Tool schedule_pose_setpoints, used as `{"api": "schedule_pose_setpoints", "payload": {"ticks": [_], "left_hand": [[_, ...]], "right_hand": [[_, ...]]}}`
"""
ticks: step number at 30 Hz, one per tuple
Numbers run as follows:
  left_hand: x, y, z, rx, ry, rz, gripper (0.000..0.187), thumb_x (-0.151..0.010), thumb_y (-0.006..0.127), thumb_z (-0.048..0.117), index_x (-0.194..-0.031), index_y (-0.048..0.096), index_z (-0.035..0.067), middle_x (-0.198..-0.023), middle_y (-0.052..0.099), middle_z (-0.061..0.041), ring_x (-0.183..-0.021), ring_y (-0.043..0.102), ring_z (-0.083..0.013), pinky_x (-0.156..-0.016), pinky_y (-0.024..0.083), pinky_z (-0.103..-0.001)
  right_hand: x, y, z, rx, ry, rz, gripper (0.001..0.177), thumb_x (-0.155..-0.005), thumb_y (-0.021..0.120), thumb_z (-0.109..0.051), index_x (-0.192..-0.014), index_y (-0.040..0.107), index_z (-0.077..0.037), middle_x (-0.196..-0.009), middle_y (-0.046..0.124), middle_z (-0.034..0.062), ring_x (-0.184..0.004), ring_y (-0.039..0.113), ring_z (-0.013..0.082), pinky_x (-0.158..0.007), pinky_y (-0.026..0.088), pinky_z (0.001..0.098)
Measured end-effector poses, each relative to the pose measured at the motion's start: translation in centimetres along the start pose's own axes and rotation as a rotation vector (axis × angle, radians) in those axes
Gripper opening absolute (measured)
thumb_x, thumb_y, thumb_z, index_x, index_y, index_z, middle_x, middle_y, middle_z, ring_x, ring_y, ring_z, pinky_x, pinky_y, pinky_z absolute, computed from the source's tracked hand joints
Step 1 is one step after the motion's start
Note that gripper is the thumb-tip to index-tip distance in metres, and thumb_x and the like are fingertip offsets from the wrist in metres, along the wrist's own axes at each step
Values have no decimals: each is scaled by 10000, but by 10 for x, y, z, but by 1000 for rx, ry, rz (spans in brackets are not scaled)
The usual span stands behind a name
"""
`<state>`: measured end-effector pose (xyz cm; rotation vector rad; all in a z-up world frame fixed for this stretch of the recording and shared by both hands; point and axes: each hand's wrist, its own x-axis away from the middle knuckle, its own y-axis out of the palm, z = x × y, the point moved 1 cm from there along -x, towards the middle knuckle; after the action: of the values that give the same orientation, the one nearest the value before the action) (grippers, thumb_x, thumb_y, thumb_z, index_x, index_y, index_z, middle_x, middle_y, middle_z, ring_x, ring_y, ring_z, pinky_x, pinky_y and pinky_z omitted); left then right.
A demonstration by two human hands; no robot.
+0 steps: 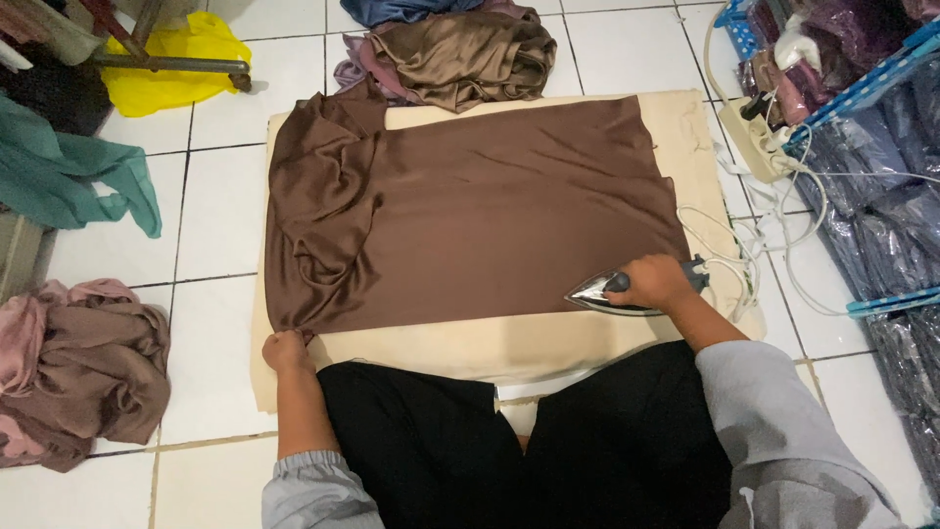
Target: Ironing a brown piece of fabric on a padded mat on the floor.
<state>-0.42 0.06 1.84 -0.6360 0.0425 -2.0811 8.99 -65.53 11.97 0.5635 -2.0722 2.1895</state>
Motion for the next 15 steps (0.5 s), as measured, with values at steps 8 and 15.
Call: {"api": "schedule_pose_setpoints", "payload": {"ticks": [8, 15], "left_hand": [[-30, 1, -25, -10, 30, 9, 180, -904, 468, 24, -846, 400, 180, -696, 381, 29, -541, 355, -77, -526, 318, -270], [-50, 3, -41, 10, 50, 10, 191, -846, 487, -3, -823, 422, 176, -680, 384, 31, -524, 344, -87, -510, 313, -283]], "right_hand": [[-2, -12, -62, -15, -93, 42, 492, -745, 727, -683, -651, 648, -207, -630, 716, 2, -636, 705, 172, -657, 543, 299], [-19, -8, -127, -55, -185, 71, 508, -772, 723, -665, -634, 629, -185, -613, 692, 30, -616, 690, 199, -657, 557, 329]]}}
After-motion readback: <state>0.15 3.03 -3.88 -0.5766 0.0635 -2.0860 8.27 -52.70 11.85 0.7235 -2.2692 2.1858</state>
